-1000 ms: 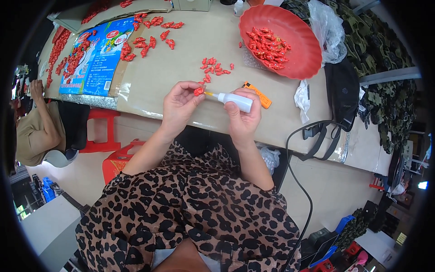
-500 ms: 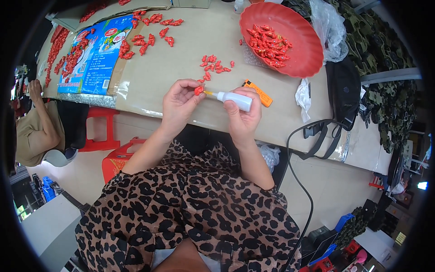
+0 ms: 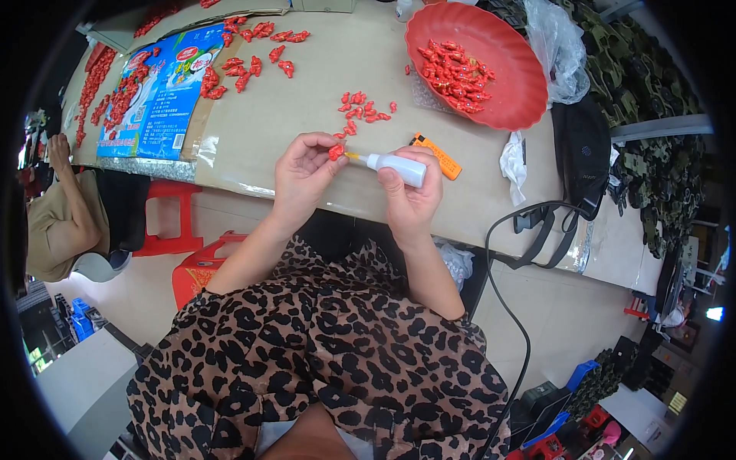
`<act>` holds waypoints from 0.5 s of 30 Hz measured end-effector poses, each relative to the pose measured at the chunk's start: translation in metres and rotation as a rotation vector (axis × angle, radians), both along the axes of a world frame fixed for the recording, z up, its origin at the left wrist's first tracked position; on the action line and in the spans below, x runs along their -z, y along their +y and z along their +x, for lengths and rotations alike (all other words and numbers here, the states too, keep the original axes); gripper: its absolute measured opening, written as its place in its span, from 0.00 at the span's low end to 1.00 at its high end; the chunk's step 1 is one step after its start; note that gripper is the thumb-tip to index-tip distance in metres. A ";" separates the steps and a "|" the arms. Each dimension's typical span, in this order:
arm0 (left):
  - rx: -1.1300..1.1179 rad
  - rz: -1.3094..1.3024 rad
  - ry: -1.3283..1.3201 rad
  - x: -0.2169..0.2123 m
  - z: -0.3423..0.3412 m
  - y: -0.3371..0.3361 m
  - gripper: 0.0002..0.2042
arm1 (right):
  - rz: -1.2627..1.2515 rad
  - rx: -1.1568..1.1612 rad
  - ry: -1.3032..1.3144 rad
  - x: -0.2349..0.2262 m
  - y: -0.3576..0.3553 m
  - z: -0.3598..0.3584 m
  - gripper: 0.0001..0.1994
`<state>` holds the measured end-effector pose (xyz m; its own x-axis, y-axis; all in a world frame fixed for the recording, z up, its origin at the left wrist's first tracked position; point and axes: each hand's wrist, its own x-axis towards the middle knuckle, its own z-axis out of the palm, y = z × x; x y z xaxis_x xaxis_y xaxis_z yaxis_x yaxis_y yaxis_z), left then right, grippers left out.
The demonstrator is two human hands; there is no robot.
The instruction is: The person retrieves plastic parts from a machine and applies adhesive to the parts using a glue bottle by hand.
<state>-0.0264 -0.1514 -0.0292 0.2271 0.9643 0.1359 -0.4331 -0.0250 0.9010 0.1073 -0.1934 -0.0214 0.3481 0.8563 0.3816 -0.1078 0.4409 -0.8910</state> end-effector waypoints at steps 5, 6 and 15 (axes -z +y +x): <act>-0.002 -0.003 0.011 0.002 0.000 0.001 0.10 | 0.013 0.004 -0.021 0.002 0.001 0.001 0.11; -0.001 -0.004 0.014 0.002 0.000 0.001 0.10 | 0.010 0.012 -0.020 0.002 0.001 0.001 0.11; -0.002 -0.001 0.003 0.002 0.000 0.001 0.10 | 0.025 0.012 -0.052 0.005 0.003 0.003 0.11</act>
